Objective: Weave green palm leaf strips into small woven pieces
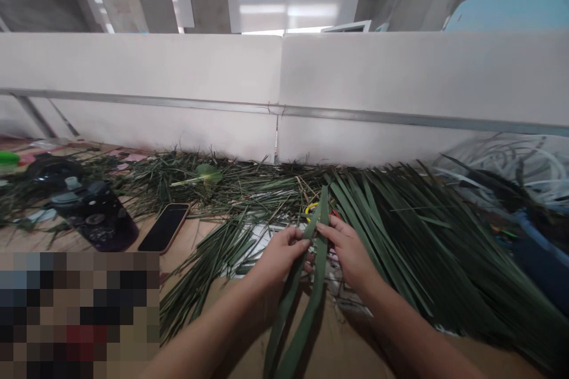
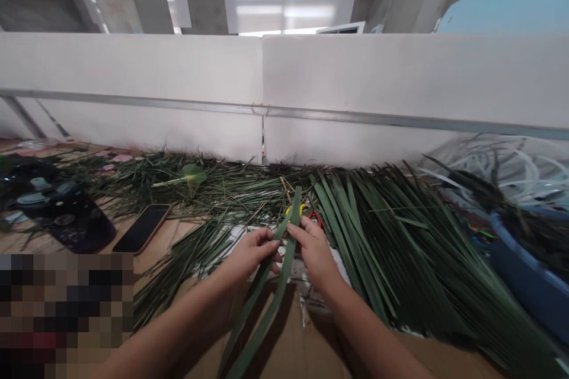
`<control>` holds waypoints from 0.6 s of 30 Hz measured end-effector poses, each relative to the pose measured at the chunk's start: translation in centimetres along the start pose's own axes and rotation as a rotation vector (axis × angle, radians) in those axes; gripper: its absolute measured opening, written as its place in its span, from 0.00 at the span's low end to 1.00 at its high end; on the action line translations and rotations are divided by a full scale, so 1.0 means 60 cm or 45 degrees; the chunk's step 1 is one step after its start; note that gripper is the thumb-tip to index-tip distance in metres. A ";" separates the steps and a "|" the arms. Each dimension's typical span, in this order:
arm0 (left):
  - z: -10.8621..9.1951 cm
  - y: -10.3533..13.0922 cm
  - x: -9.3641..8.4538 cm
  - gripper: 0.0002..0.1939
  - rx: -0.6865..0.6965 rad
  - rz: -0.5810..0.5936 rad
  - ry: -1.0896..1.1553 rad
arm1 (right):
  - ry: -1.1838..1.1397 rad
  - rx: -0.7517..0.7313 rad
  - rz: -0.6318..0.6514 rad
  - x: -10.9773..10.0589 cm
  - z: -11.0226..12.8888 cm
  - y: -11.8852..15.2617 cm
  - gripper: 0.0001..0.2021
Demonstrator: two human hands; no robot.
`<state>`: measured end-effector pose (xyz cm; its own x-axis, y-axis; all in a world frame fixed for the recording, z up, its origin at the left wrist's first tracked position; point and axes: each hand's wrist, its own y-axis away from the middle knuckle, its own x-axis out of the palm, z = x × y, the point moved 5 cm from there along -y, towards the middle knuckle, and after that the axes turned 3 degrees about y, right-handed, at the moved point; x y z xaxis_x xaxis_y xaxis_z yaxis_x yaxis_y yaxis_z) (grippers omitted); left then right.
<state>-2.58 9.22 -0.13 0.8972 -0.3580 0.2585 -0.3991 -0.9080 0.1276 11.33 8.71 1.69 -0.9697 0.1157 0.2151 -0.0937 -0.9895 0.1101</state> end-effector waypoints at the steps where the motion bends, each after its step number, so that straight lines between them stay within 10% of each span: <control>1: 0.001 -0.001 -0.001 0.23 -0.018 0.027 -0.005 | -0.007 0.007 -0.005 -0.002 -0.002 -0.001 0.18; 18: 0.019 -0.011 -0.011 0.12 0.050 -0.169 -0.011 | -0.064 0.005 0.119 0.007 -0.017 -0.004 0.17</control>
<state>-2.71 9.80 -1.50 0.9432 -0.2360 0.2338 -0.2694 -0.9552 0.1224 10.73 8.88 0.76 -0.9616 0.0276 0.2732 -0.0027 -0.9958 0.0911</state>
